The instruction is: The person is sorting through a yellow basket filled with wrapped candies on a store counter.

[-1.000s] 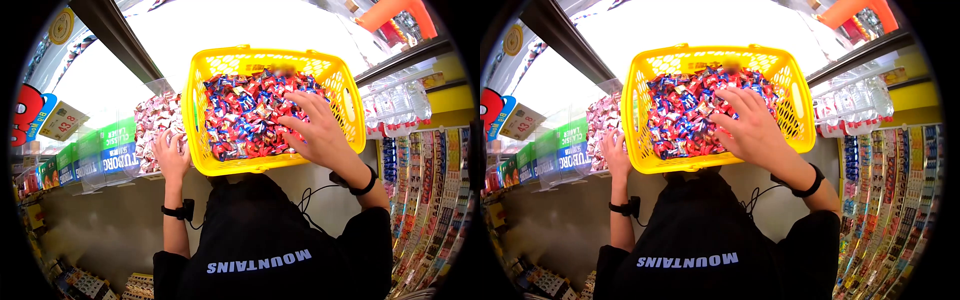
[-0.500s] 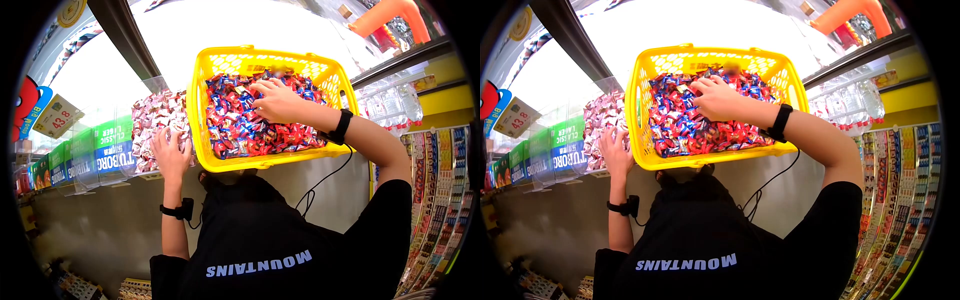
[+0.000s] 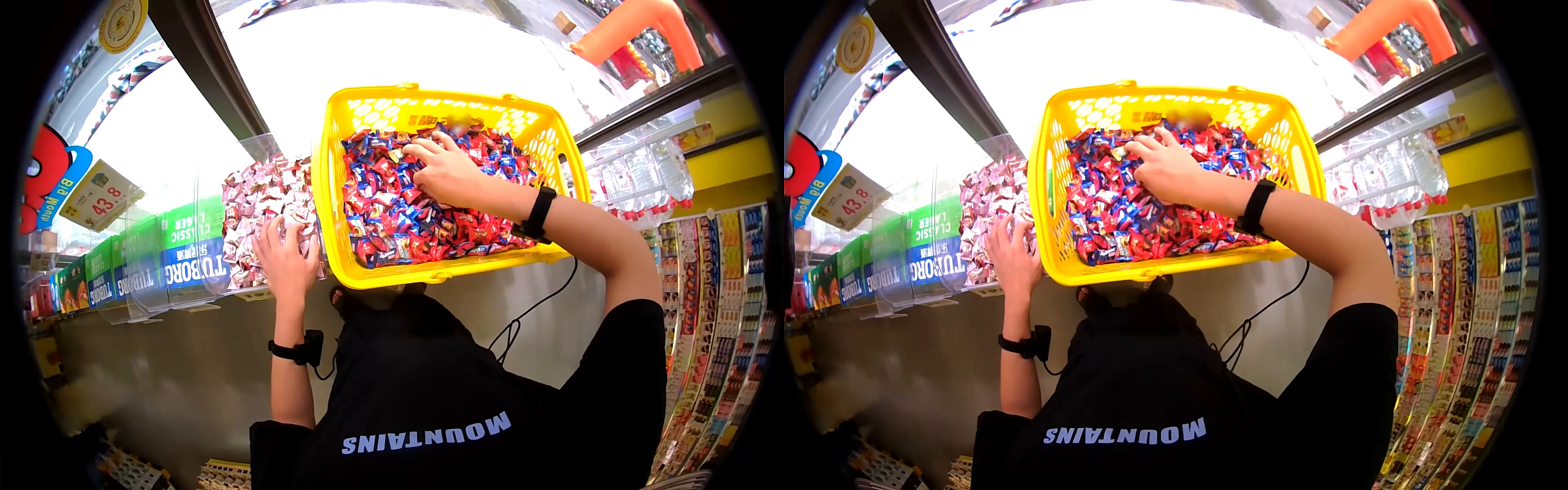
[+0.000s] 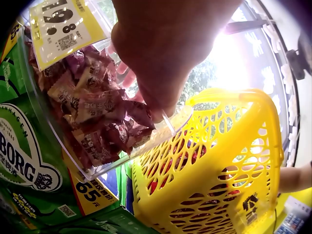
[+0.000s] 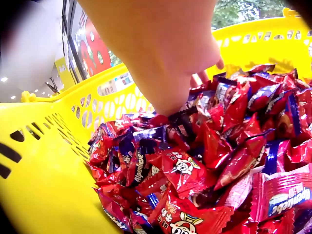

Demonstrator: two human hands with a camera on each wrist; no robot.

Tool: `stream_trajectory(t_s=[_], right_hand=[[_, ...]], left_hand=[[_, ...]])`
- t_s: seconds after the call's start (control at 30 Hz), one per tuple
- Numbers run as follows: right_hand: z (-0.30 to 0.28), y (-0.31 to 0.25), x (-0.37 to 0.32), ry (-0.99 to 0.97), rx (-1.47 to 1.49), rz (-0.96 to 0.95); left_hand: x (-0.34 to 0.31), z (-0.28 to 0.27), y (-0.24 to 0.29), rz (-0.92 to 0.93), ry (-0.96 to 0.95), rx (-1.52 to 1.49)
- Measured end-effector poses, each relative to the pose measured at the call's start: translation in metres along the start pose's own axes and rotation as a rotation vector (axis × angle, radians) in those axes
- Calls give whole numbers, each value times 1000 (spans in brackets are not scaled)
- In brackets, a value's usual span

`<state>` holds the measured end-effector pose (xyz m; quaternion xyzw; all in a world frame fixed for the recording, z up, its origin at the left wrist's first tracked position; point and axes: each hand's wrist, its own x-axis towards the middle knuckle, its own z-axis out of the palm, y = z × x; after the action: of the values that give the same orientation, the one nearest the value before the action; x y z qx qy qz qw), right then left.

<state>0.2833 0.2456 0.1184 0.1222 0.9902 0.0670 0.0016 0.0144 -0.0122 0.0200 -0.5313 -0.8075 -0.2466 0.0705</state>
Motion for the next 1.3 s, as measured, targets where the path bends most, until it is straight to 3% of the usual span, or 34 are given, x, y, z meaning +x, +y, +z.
stream_trajectory(t_s=[0.03, 0.2, 0.37, 0.6, 0.77, 0.87, 1.03, 1.13, 1.3], right_hand=[[0, 2, 1, 107, 8, -15], [-33, 18, -8, 162, 129, 70], [-80, 15, -38, 95, 225, 163], [-92, 13, -80, -73, 371, 192], [-119, 3, -94, -43, 474, 216], [-122, -10, -108, 110, 488, 218], [-142, -59, -109, 422, 382, 98], [-127, -81, -106, 510, 337, 13], [-114, -99, -95, 639, 487, 32]], left_hand=[[0, 0, 0, 4, -1, 2], [-1, 2, -1, 10, -3, -2], [-1, 2, -1, -8, -19, -20], [0, 3, -3, -12, -39, -18], [0, 1, -6, 33, -31, -10], [2, -17, -1, 37, -3, -92], [25, -93, 25, 36, 153, -236], [35, -133, 69, 169, 135, -399], [44, -149, 140, 555, -160, -374]])
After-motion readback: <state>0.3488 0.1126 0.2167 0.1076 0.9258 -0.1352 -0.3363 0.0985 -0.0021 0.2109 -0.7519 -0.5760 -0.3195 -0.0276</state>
